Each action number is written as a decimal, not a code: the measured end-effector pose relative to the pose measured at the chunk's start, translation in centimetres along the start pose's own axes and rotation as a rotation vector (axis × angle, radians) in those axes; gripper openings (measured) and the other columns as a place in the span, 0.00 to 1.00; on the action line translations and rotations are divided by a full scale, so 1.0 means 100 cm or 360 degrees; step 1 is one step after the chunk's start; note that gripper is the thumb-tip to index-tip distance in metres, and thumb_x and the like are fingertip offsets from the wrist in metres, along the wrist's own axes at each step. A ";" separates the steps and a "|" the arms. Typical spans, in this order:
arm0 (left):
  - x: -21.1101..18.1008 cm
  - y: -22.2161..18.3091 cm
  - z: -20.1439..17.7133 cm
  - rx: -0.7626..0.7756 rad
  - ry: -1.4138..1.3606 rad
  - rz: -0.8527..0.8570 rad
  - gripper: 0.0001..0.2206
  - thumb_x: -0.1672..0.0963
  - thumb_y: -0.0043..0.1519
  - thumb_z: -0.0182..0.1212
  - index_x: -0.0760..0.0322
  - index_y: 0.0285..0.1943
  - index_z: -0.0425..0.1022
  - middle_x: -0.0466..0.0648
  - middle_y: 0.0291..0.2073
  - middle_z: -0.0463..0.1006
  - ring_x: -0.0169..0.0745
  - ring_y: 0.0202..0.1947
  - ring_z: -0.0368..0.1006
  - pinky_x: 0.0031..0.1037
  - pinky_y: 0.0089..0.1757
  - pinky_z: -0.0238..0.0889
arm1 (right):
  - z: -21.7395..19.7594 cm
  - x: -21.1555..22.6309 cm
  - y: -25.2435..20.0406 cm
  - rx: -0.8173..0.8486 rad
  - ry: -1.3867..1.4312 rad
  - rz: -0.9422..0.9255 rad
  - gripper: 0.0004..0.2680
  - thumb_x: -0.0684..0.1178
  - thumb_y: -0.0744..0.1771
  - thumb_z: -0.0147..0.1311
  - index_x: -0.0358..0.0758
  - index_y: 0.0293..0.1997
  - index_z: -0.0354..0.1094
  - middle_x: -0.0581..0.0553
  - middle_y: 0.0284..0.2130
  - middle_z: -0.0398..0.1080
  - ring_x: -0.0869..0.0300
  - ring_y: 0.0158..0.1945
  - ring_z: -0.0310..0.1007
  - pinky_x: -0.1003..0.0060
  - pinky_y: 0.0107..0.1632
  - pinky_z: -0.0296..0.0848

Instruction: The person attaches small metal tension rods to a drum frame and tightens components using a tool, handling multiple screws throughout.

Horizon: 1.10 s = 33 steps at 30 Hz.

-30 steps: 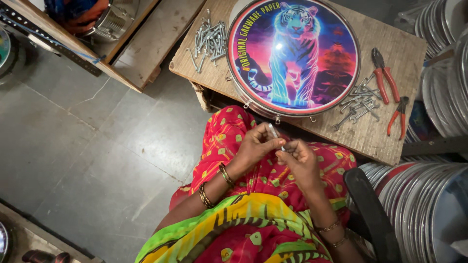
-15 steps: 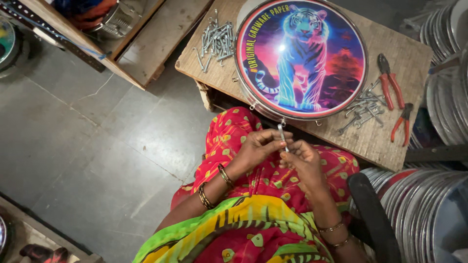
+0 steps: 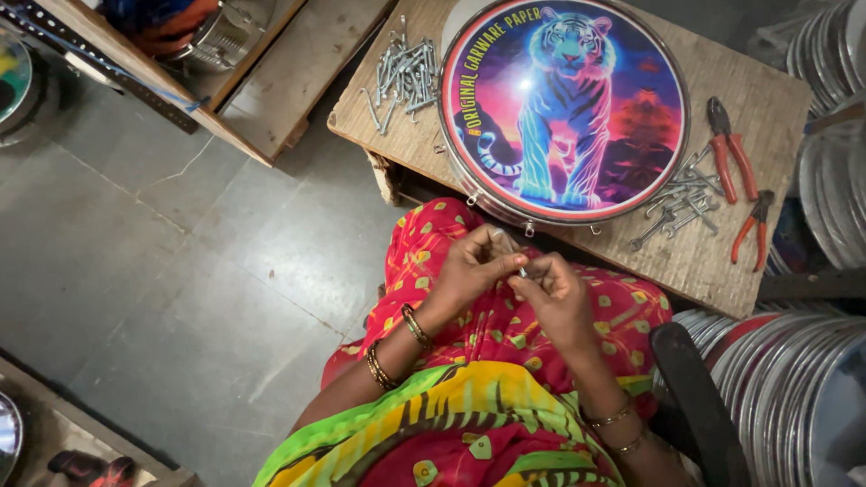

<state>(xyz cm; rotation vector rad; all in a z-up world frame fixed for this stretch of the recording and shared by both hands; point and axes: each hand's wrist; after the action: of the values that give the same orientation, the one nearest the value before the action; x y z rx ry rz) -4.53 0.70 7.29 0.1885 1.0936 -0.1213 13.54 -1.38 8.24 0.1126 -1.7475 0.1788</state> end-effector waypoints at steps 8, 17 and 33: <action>-0.021 0.002 0.008 -0.0020 0.0040 -0.0102 0.04 0.60 0.64 0.65 0.65 0.42 0.74 0.40 0.34 0.79 0.23 0.35 0.73 0.18 0.38 0.69 | 0.005 0.028 0.003 -0.0005 0.0179 0.0090 0.05 0.37 0.66 0.58 0.33 0.43 0.67 0.45 0.33 0.76 0.66 0.34 0.76 0.69 0.37 0.77; -0.011 0.028 0.027 -0.0284 0.0142 0.0013 0.06 0.62 0.63 0.69 0.67 0.44 0.75 0.42 0.34 0.79 0.24 0.35 0.72 0.19 0.38 0.67 | 0.007 0.067 0.016 -0.0407 -0.0502 -0.0356 0.05 0.37 0.66 0.60 0.31 0.41 0.68 0.41 0.31 0.75 0.64 0.32 0.76 0.68 0.35 0.74; -0.024 0.108 0.037 -0.0210 -0.0042 0.0181 0.06 0.62 0.65 0.66 0.68 0.42 0.71 0.42 0.31 0.78 0.23 0.33 0.72 0.17 0.36 0.68 | -0.013 0.083 0.074 -0.0621 -0.0919 -0.0886 0.07 0.36 0.67 0.62 0.33 0.45 0.67 0.40 0.36 0.70 0.51 0.35 0.75 0.60 0.37 0.73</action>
<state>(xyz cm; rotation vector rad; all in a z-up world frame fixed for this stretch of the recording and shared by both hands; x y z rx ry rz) -0.37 10.45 12.11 0.1297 1.0585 0.0499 11.93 6.31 16.20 0.3867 -2.2093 -0.6579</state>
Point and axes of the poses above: each hand's wrist, its own y-axis towards the middle knuckle, its own z-axis out of the palm, x = y × z
